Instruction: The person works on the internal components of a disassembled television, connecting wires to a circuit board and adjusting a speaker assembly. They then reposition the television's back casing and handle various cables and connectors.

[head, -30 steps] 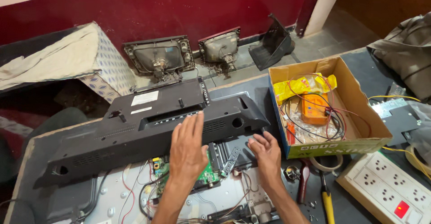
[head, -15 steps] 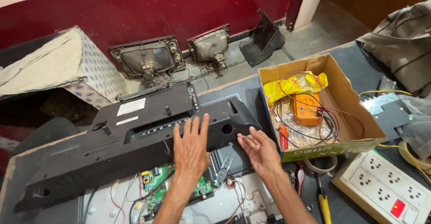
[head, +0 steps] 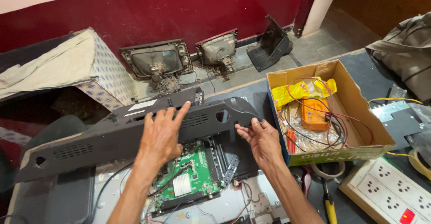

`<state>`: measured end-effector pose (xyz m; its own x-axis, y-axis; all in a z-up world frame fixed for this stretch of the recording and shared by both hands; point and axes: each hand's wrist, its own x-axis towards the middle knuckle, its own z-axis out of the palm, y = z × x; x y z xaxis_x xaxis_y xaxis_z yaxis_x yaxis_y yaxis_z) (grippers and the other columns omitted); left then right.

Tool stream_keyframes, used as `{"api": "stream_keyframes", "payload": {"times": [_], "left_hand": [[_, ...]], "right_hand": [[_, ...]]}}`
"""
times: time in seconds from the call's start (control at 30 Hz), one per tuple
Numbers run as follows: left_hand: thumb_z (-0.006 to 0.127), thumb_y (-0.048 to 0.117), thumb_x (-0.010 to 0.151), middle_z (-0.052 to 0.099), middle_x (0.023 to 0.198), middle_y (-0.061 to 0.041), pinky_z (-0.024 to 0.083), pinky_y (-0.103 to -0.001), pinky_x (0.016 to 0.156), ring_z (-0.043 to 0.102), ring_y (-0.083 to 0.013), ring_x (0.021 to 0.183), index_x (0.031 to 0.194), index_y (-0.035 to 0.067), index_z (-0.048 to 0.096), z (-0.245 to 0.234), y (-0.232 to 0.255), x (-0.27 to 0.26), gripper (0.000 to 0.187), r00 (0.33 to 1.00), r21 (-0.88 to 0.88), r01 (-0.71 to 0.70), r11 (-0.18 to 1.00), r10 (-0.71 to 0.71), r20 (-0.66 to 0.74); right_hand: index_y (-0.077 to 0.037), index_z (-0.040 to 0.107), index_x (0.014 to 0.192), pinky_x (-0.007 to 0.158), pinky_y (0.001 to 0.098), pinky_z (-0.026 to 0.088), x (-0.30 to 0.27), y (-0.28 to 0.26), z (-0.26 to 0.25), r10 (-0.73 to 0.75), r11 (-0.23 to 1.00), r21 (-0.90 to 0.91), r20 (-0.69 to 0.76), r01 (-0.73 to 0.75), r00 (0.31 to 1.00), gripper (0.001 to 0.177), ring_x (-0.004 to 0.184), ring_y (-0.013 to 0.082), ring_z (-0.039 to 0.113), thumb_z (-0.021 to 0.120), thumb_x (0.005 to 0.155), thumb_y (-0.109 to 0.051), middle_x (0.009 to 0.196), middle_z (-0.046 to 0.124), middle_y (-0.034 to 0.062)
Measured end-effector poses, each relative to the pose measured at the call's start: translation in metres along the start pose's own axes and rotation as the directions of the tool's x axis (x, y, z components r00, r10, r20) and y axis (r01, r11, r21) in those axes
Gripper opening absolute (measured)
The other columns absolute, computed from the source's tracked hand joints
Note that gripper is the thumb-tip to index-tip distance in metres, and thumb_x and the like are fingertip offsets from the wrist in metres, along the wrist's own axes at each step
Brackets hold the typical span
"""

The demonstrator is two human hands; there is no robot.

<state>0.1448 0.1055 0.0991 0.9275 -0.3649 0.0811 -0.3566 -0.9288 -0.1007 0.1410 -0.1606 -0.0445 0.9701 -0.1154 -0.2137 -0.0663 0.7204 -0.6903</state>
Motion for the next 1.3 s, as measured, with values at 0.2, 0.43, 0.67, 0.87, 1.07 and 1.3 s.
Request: {"api": "stream_keyframes", "payload": {"times": [0.2, 0.43, 0.67, 0.87, 1.07, 1.3], "left_hand": [[0.094, 0.023, 0.053, 0.058, 0.111, -0.010, 0.044, -0.047, 0.088, 0.060, -0.0286, 0.103, 0.149, 0.015, 0.038, 0.010, -0.040, 0.002, 0.112, 0.999, 0.098, -0.046, 0.994, 0.048, -0.018], [0.096, 0.026, 0.043, 0.060, 0.106, -0.011, 0.044, -0.044, 0.084, 0.062, -0.0287, 0.099, 0.144, 0.014, 0.044, -0.028, -0.070, 0.007, 0.115, 0.983, 0.024, -0.060, 0.998, 0.063, -0.170], [0.088, 0.025, 0.045, 0.062, 0.096, -0.011, 0.043, -0.044, 0.082, 0.063, -0.0298, 0.085, 0.144, 0.013, 0.048, -0.112, -0.077, -0.009, 0.107, 0.945, 0.107, -0.112, 0.988, 0.139, -0.295], [0.078, 0.035, 0.059, 0.067, 0.089, -0.007, 0.042, -0.041, 0.088, 0.062, -0.0210, 0.079, 0.157, 0.011, 0.043, -0.189, -0.071, -0.034, 0.107, 0.982, 0.272, -0.086, 0.958, 0.128, -0.139], [0.084, 0.033, 0.052, 0.070, 0.096, -0.008, 0.053, -0.036, 0.086, 0.065, -0.0242, 0.083, 0.164, 0.024, 0.028, -0.255, -0.066, -0.062, 0.126, 0.985, 0.175, 0.070, 0.982, -0.096, 0.141], [0.082, 0.020, 0.044, 0.063, 0.113, -0.010, 0.055, -0.036, 0.091, 0.065, -0.0247, 0.105, 0.163, 0.038, 0.032, -0.272, -0.066, -0.077, 0.130, 0.946, -0.081, 0.140, 0.987, -0.109, 0.304]], "right_hand": [[0.000, 0.059, 0.097, 0.086, 0.0391, 0.061, -0.005, -0.009, 0.022, -0.046, 0.999, -0.022, 0.118, 0.049, 0.992, 0.018, 0.099, 0.0331, 0.075, 0.057, 0.103, -0.016, 0.095, 0.070, 0.0155], [0.004, 0.058, 0.120, 0.090, 0.0366, 0.061, -0.025, -0.052, 0.050, -0.207, 0.933, -0.257, 0.195, 0.254, 0.959, 0.025, 0.098, 0.0269, 0.073, 0.059, 0.101, -0.012, 0.105, 0.074, 0.0182], [0.000, 0.044, 0.145, 0.099, 0.0375, 0.059, -0.051, -0.079, 0.069, -0.545, 0.235, -0.771, 0.400, 0.592, 0.737, 0.080, 0.127, 0.0268, 0.060, 0.084, 0.077, -0.011, 0.139, 0.058, 0.0165], [0.004, 0.034, 0.150, 0.106, 0.0449, 0.050, -0.059, -0.100, 0.091, -0.580, -0.147, -0.710, 0.626, 0.689, 0.521, 0.099, 0.135, 0.0409, 0.053, 0.090, 0.072, -0.018, 0.145, 0.050, 0.0272], [0.004, 0.052, 0.140, 0.102, 0.0410, 0.052, -0.066, -0.102, 0.103, -0.580, -0.048, -0.641, 0.642, 0.766, 0.502, 0.066, 0.120, 0.0357, 0.068, 0.082, 0.089, -0.024, 0.128, 0.068, 0.0227], [0.001, 0.069, 0.116, 0.079, 0.0353, 0.055, -0.078, -0.072, 0.116, -0.504, 0.073, -0.674, 0.611, 0.735, 0.610, 0.025, 0.090, 0.0254, 0.073, 0.063, 0.095, -0.010, 0.105, 0.076, 0.0186]]}}
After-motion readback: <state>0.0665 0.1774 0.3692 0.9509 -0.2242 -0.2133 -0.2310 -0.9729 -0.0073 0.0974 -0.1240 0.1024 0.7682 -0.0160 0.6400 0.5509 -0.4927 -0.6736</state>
